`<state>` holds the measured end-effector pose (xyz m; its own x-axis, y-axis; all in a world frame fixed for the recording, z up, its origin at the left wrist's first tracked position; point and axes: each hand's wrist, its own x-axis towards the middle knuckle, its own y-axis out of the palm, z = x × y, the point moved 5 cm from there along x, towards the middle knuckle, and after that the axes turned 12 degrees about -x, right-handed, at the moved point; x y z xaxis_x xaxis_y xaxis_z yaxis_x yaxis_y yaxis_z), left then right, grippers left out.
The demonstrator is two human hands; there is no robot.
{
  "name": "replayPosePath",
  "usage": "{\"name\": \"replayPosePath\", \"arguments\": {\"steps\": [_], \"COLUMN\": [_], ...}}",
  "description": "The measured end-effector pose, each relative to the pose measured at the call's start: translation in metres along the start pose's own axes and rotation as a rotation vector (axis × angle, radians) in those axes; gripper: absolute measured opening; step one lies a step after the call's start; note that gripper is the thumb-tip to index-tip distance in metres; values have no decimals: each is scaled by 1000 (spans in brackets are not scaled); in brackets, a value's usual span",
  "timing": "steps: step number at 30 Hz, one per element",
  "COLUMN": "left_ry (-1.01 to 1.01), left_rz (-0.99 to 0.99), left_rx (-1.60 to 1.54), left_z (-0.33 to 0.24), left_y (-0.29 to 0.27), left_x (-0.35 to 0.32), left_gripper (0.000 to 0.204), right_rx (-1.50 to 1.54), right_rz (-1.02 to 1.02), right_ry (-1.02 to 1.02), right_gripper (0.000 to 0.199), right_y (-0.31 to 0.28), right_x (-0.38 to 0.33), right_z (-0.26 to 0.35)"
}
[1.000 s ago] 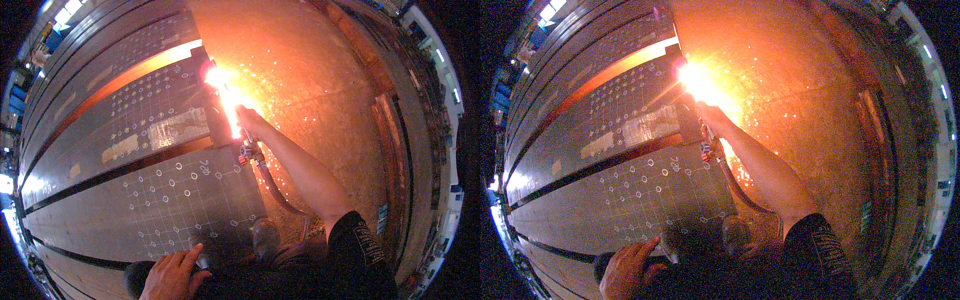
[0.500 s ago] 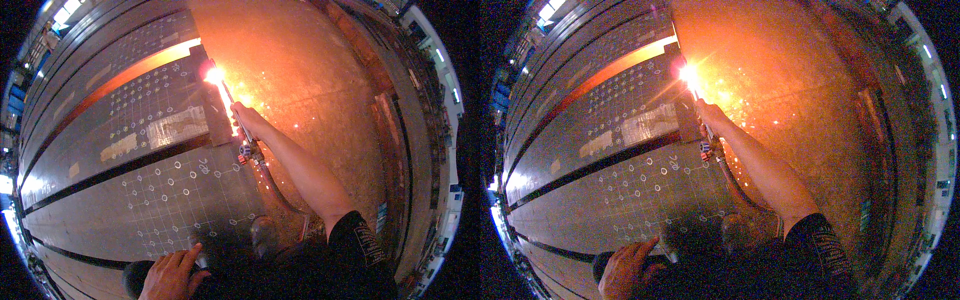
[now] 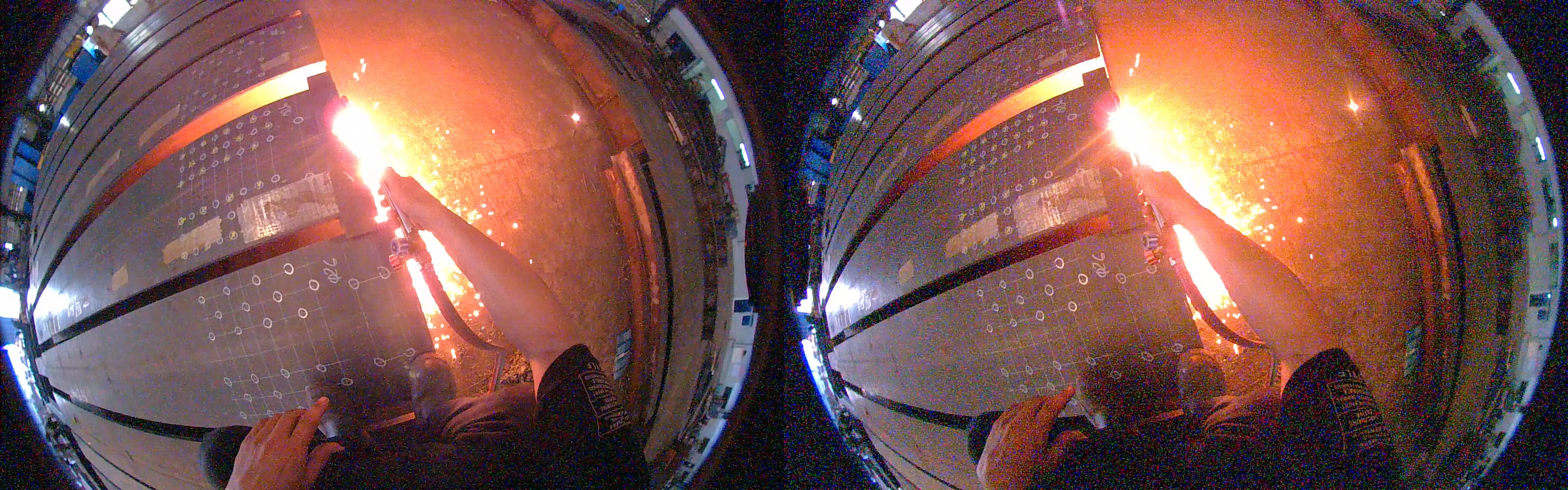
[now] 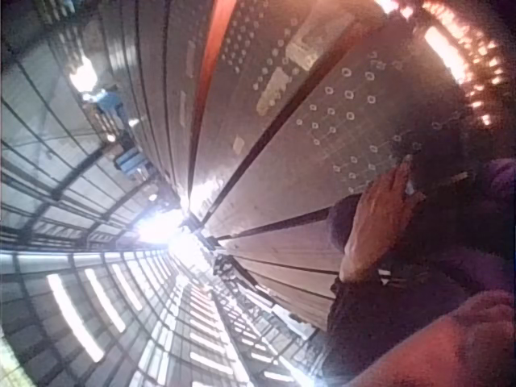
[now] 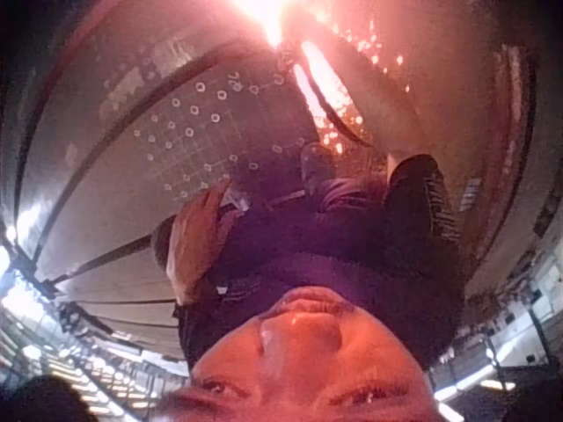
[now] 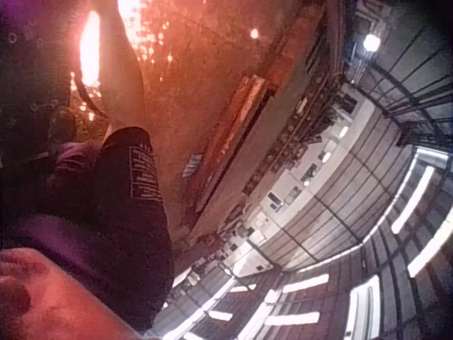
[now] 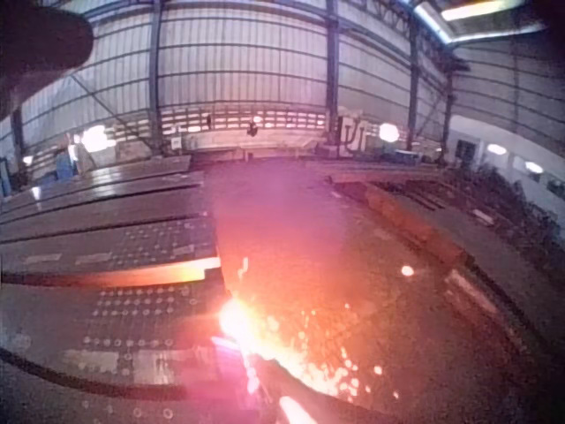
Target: The person uses a cutting torch to cut along marked lines on a large metal sheet. They move the torch steadily across the surface, creating a glowing cut line and sparks.
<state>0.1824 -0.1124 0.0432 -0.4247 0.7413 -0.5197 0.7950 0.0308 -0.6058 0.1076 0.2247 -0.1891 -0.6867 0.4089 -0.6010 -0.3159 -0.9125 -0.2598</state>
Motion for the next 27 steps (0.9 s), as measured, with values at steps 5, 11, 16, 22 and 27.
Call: {"name": "replayPosePath", "arguments": {"steps": [5, 11, 16, 22, 27], "left_ry": [-14, -62, -61, 33, -5], "left_rz": [25, 69, 96, -12, 4], "left_rx": [27, 120, 76, 16, 1], "left_z": [4, 18, 17, 3, 3], "left_y": [4, 17, 17, 5, 5], "left_x": [1, 2, 4, -2, -1], "left_gripper": [56, 65, 65, 52, 52], "right_rx": [-49, -44, 32, 54, 73], "right_rz": [-16, 16, -3, 2, -2], "right_ry": [-40, -22, -52, -29, -8], "right_gripper": [59, 53, 52, 53, 53], "right_y": [0, 3, 0, 2, 3], "right_x": [-4, 0, 5, 4, 3], "right_z": [3, 1, -5, -6, -5]}}
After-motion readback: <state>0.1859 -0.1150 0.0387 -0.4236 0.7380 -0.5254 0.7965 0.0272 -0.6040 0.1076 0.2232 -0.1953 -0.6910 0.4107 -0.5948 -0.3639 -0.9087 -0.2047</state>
